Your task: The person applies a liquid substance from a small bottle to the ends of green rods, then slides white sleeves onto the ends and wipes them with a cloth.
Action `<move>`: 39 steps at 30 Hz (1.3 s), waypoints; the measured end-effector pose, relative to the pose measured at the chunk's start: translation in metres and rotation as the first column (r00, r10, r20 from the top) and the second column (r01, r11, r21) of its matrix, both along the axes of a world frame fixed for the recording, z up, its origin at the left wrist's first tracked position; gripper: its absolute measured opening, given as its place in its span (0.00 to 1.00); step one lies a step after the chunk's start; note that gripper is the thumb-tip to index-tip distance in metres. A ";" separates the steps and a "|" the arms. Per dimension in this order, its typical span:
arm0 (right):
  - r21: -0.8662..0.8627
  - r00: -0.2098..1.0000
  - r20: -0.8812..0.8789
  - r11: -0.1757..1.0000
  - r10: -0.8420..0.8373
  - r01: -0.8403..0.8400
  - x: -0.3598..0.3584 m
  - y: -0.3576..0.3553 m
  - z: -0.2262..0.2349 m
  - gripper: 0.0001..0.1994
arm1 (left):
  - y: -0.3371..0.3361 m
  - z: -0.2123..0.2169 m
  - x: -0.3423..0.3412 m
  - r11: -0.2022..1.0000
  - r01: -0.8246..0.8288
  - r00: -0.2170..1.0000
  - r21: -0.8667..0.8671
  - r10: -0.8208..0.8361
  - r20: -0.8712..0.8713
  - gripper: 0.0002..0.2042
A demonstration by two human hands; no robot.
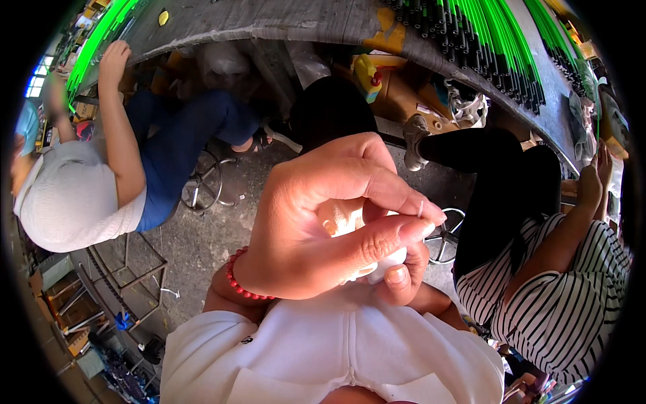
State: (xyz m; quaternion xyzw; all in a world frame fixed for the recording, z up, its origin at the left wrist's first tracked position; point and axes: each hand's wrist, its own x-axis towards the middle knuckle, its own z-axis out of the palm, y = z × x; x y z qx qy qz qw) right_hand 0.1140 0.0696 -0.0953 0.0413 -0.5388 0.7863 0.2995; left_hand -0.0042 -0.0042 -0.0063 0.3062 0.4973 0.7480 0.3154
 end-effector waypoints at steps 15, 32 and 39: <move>0.069 0.989 0.148 0.998 -0.023 0.013 0.008 -0.001 -0.007 0.14 | -0.005 0.002 -0.018 0.938 -0.335 0.825 0.092 0.339 -0.452 0.14; 0.084 0.979 0.203 0.996 0.026 -0.044 0.007 -0.001 -0.003 0.15 | -0.008 -0.010 -0.013 0.984 -0.166 0.851 0.062 0.174 -0.496 0.10; 0.053 0.968 0.249 0.999 -0.022 0.009 0.005 -0.004 -0.006 0.17 | -0.010 -0.008 -0.016 0.938 -0.326 0.637 0.115 0.308 -0.707 0.13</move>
